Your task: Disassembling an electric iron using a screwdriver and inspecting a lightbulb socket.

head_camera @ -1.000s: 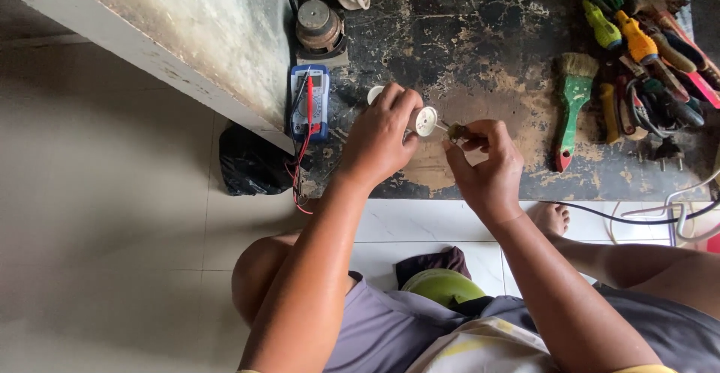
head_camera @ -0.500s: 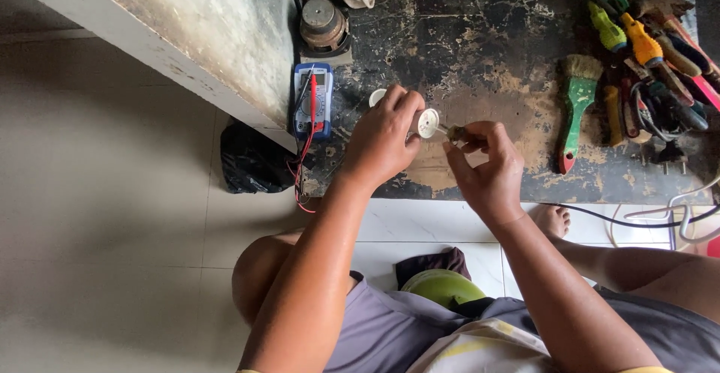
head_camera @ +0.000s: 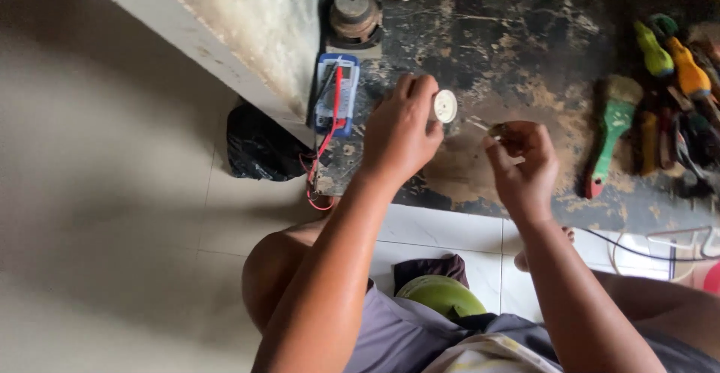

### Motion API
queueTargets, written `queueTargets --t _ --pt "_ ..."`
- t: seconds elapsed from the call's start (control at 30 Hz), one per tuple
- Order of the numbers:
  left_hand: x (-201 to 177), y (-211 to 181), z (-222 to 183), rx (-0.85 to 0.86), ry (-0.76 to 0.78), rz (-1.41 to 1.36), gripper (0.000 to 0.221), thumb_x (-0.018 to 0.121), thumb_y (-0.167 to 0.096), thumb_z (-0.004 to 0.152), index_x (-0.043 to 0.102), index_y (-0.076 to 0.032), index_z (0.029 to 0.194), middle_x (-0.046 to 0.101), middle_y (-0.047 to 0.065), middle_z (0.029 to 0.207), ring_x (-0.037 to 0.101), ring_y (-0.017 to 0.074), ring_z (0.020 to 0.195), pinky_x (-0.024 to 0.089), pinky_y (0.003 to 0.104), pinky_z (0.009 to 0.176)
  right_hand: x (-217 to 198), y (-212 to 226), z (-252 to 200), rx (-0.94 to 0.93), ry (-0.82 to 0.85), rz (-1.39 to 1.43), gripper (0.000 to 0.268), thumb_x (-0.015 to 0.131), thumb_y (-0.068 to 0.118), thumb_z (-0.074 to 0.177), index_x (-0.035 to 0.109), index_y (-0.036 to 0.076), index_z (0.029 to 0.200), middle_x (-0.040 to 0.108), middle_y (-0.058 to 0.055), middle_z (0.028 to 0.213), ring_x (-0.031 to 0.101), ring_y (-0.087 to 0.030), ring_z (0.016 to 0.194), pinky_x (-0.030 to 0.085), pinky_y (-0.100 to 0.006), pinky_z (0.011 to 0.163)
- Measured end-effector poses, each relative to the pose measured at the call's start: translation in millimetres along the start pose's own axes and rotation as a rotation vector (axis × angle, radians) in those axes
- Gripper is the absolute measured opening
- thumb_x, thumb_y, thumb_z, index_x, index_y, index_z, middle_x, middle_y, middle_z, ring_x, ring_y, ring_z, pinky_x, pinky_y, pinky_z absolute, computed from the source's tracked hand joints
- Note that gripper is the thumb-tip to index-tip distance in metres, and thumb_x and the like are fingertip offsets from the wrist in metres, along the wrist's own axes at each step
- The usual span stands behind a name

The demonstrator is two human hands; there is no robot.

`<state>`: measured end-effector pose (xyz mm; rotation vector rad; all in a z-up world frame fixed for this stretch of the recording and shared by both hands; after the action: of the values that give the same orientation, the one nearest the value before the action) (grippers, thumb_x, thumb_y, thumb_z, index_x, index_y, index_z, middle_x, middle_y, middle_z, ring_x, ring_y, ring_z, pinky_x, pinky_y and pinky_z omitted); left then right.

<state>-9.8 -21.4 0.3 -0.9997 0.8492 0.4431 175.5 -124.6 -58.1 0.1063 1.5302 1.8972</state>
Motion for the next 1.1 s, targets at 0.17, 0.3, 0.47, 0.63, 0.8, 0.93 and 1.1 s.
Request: queueTargets --t 0.17,0.3,0.47,0.63,0.8,0.93,1.1 --pt "-7.0 5.3 12.3 -0.116 -0.046 -0.036 0.038 0.072 -0.017 0.076 0.052 -0.015 0.108 0.061 0.010 0.109 0.072 0.0398 0.096 0.058 0.056 0.080 17.9 -48.6 36.7 0.144 -0.039 0.211 0.024 0.082 0.003 0.099 0.061 0.001 0.111 0.062 -0.007 0.091 0.060 -0.013 0.082 0.048 -0.025 0.076" --pt "-11.6 1.8 21.8 -0.074 -0.156 -0.062 0.039 0.072 -0.005 0.073 0.047 -0.010 0.103 0.060 0.014 0.105 0.066 0.0399 0.090 0.052 0.054 0.068 33.5 -72.8 97.0 0.182 -0.083 0.147 0.019 0.079 0.007 0.098 0.061 0.012 0.099 0.061 -0.001 0.086 0.053 -0.010 0.075 0.044 -0.029 0.063" --pt "-16.6 4.0 34.2 -0.083 -0.150 -0.073 0.038 0.074 -0.006 0.075 0.048 -0.010 0.103 0.061 0.013 0.103 0.066 0.0369 0.083 0.054 0.053 0.071 55.6 -78.1 202.0 -0.126 -0.147 0.097 0.021 0.072 -0.008 0.094 0.058 0.007 0.099 0.061 -0.007 0.089 0.053 -0.016 0.079 0.044 -0.035 0.063" --pt "-16.2 11.4 36.1 -0.113 -0.142 -0.096 0.037 0.071 -0.007 0.074 0.048 -0.011 0.103 0.061 0.012 0.103 0.065 0.0393 0.083 0.052 0.052 0.066 68.4 -144.6 262.5 -0.137 -0.029 0.058 0.024 0.081 -0.006 0.102 0.070 0.011 0.114 0.070 -0.003 0.101 0.058 -0.014 0.092 0.045 -0.037 0.071" --pt "-24.7 11.7 32.1 -0.113 -0.172 -0.100 0.044 0.078 -0.008 0.073 0.048 -0.013 0.105 0.063 0.011 0.107 0.068 0.0356 0.086 0.053 0.048 0.071 58.7 -147.5 238.8 -0.154 -0.042 -0.209 0.033 0.073 -0.010 0.094 0.070 0.011 0.119 0.063 -0.003 0.084 0.055 -0.013 0.074 0.047 -0.035 0.060" --pt "-29.2 9.6 31.7 -0.055 -0.198 -0.085 0.046 0.080 -0.006 0.071 0.049 -0.013 0.104 0.063 0.012 0.105 0.068 0.0401 0.081 0.051 0.049 0.064 42.6 -119.3 181.1 -0.253 -0.096 -0.325 0.021 0.068 -0.004 0.086 0.064 0.009 0.102 0.047 -0.001 0.079 0.039 -0.017 0.071 0.035 -0.039 0.060" --pt "-30.9 11.9 34.6 -0.074 -0.219 -0.154 0.043 0.080 -0.007 0.074 0.049 -0.014 0.104 0.061 0.014 0.103 0.064 0.0404 0.086 0.047 0.052 0.058 10.0 -55.4 90.7 -0.288 0.009 -0.331 0.015 0.061 -0.002 0.094 0.070 0.004 0.105 0.065 -0.010 0.090 0.060 -0.024 0.078 0.044 -0.039 0.071"
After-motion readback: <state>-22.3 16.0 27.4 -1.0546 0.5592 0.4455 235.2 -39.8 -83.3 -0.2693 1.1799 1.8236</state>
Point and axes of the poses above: each hand's wrist, its own z-axis towards the middle knuckle, its own x-axis out of the palm, y = z × x, the point moved 2 cm from there along z, towards the middle knuckle
